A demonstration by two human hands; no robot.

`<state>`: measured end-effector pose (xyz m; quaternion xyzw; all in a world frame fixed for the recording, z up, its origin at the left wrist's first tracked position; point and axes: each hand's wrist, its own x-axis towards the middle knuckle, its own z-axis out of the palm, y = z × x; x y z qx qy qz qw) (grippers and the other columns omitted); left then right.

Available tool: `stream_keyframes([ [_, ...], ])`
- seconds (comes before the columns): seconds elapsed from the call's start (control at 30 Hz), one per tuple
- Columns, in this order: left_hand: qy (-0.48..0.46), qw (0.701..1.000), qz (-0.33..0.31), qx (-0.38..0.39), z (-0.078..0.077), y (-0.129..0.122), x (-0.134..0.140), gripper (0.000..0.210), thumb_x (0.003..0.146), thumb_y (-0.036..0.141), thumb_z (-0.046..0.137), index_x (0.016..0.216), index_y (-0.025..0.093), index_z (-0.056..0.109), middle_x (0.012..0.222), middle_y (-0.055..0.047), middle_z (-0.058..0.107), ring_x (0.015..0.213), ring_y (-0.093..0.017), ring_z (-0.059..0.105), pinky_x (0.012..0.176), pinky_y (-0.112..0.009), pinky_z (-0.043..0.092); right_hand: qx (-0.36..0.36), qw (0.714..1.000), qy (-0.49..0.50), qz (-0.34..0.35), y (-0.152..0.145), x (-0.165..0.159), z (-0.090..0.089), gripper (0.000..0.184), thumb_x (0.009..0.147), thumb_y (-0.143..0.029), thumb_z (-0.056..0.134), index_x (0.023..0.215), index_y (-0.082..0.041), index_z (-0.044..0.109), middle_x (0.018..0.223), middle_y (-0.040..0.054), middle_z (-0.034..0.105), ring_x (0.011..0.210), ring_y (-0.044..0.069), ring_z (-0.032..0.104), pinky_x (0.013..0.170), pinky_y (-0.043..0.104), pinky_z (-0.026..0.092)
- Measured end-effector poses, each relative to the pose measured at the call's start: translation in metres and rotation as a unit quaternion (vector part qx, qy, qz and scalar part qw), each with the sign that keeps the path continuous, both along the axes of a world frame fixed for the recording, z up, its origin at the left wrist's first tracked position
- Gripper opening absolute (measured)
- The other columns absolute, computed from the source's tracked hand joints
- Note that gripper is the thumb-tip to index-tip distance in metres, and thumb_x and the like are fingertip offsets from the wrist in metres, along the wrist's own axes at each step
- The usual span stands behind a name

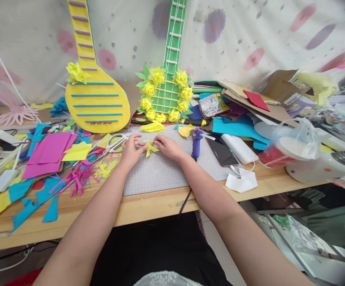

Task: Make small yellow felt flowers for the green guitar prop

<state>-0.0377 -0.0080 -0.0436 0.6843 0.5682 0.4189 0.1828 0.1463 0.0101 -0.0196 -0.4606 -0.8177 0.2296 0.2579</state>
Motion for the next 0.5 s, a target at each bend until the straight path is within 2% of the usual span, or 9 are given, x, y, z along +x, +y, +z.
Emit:
stream_keyframes([
  [0.23, 0.018, 1.0, 0.017, -0.01, 0.011, -0.006, 0.005, 0.027, 0.073, 0.028, 0.065, 0.097, 0.024, 0.053, 0.082, 0.0, 0.07, 0.097, -0.021, 0.061, 0.097, -0.045, 0.033, 0.005, 0.999, -0.041, 0.008, -0.008, -0.005, 0.003, 0.025, 0.091, -0.036, 0.038, 0.095, -0.019, 0.056, 0.091, 0.0028, 0.064, 0.076, 0.014, 0.054, 0.068, 0.025, 0.035],
  [0.5, 0.086, 0.995, 0.033, 0.031, 0.018, -0.011, 0.008, 0.011, 0.074, 0.028, 0.063, 0.082, 0.024, 0.057, 0.09, -0.002, 0.068, 0.097, -0.023, 0.056, 0.097, -0.044, 0.03, 0.028, 0.998, -0.055, -0.027, -0.009, -0.01, -0.001, 0.033, 0.09, -0.048, 0.038, 0.093, -0.02, 0.056, 0.084, 0.0017, 0.066, 0.071, 0.014, 0.053, 0.061, 0.024, 0.03],
])
